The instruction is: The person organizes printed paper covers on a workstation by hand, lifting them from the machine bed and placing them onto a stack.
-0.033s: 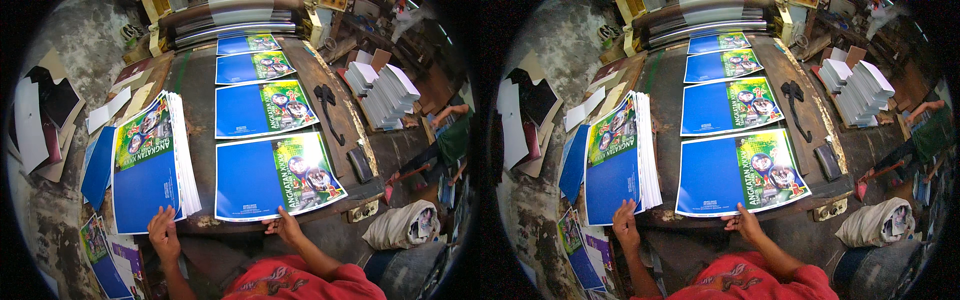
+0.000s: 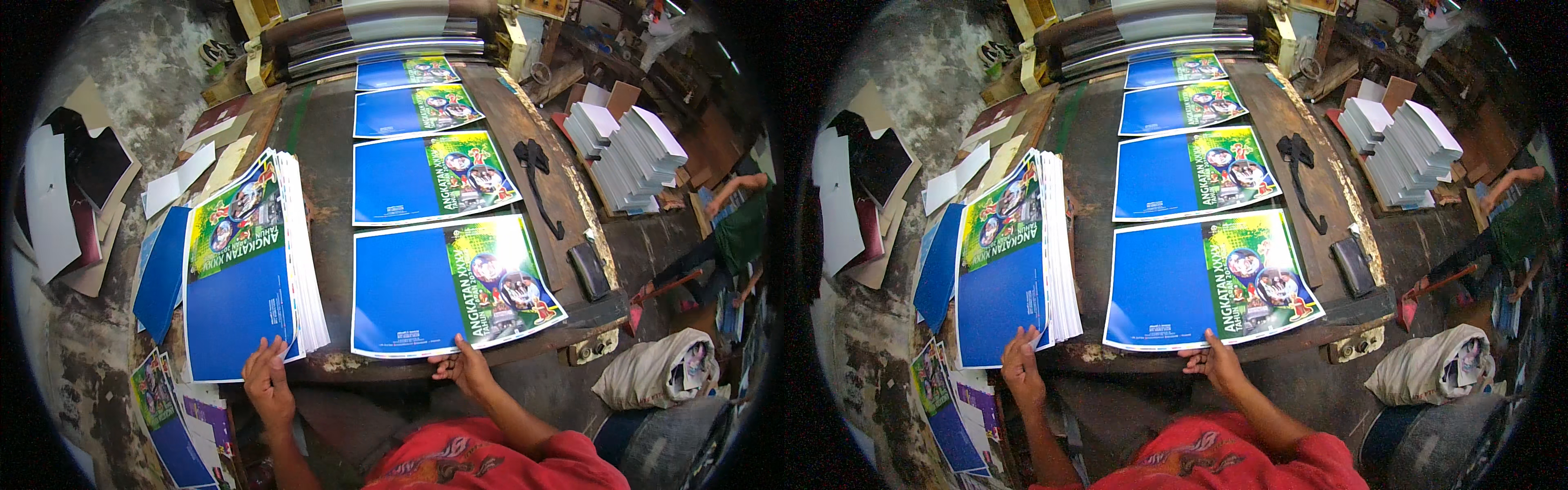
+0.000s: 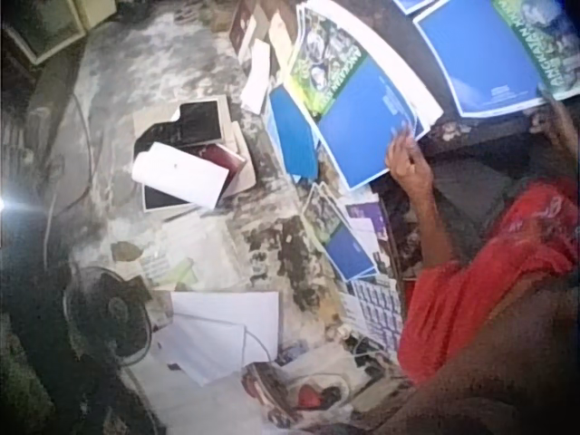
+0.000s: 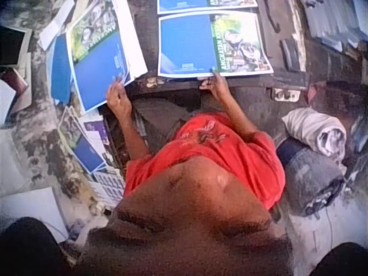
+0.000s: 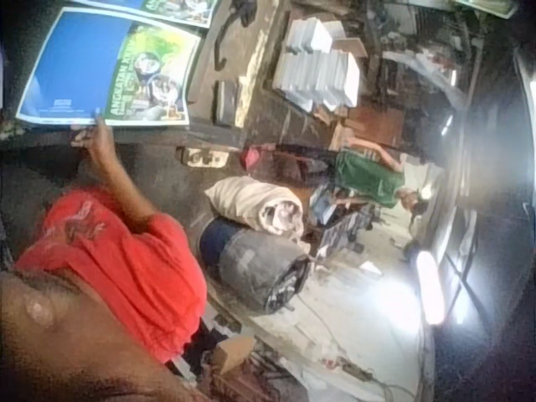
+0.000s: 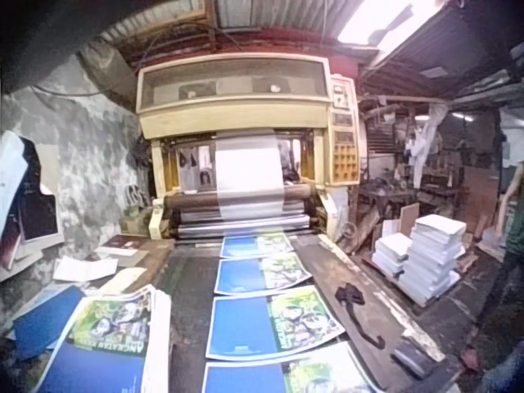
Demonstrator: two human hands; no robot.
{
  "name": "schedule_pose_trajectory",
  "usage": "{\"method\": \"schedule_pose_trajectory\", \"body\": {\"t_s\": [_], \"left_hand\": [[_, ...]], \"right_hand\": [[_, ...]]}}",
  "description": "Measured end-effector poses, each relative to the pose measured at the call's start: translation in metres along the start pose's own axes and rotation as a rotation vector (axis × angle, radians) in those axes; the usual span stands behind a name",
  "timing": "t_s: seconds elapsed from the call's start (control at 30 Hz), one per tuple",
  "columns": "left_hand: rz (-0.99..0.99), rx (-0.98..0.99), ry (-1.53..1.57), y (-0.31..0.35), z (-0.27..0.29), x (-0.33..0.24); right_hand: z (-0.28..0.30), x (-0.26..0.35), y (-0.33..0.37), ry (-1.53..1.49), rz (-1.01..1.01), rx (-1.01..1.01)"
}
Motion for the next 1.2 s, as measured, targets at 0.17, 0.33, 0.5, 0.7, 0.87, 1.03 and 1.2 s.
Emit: {"method": "schedule_pose_trajectory", "body": {"t_s": [0.17, 0.33, 0.5, 0.7, 0.87, 1.03, 1.2], "left_hand": [[0.047, -0.054, -0.01, 0.003, -0.008, -0.002], [-0.02, -0.003, -0.053, 0.001, -0.002, -0.005], [0.331, -0.325, 0.48, 0.004, 0.013, 0.013], [-0.177, 0.208, 0.091, 0.011, 0.001, -0.041], [-0.455, 0.533, 0.012, 0.019, -0.016, -0.078], [-0.262, 0.29, -0.222, 0.002, -0.015, -0.058], [-0.232, 0.174, -0.282, -0.001, -0.023, -0.027]], "right_hand": [[-0.012, 0.023, -0.012, -0.086, 0.145, -0.02], [-0.022, 0.032, -0.021, -0.138, 0.253, -0.044], [-0.026, 0.035, -0.022, -0.15, 0.3, -0.083], [-0.031, 0.041, 0.004, -0.093, 0.195, -0.031], [-0.038, 0.04, 0.029, 0.07, 0.114, 0.217], [-0.005, 0.006, 0.03, -0.09, 0.051, 0.076], [0.03, -0.052, 0.046, 0.017, -0.08, -0.1]]}}
Point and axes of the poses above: each hand's wrist, its own y-axis away from the middle knuckle, its own z-axis out of the back of the hand, x = y × z, the point moved 5 cm from there along -y, towards the middle knuckle, and after that the axes turned 12 degrees about -z, right-handed, at the moved point
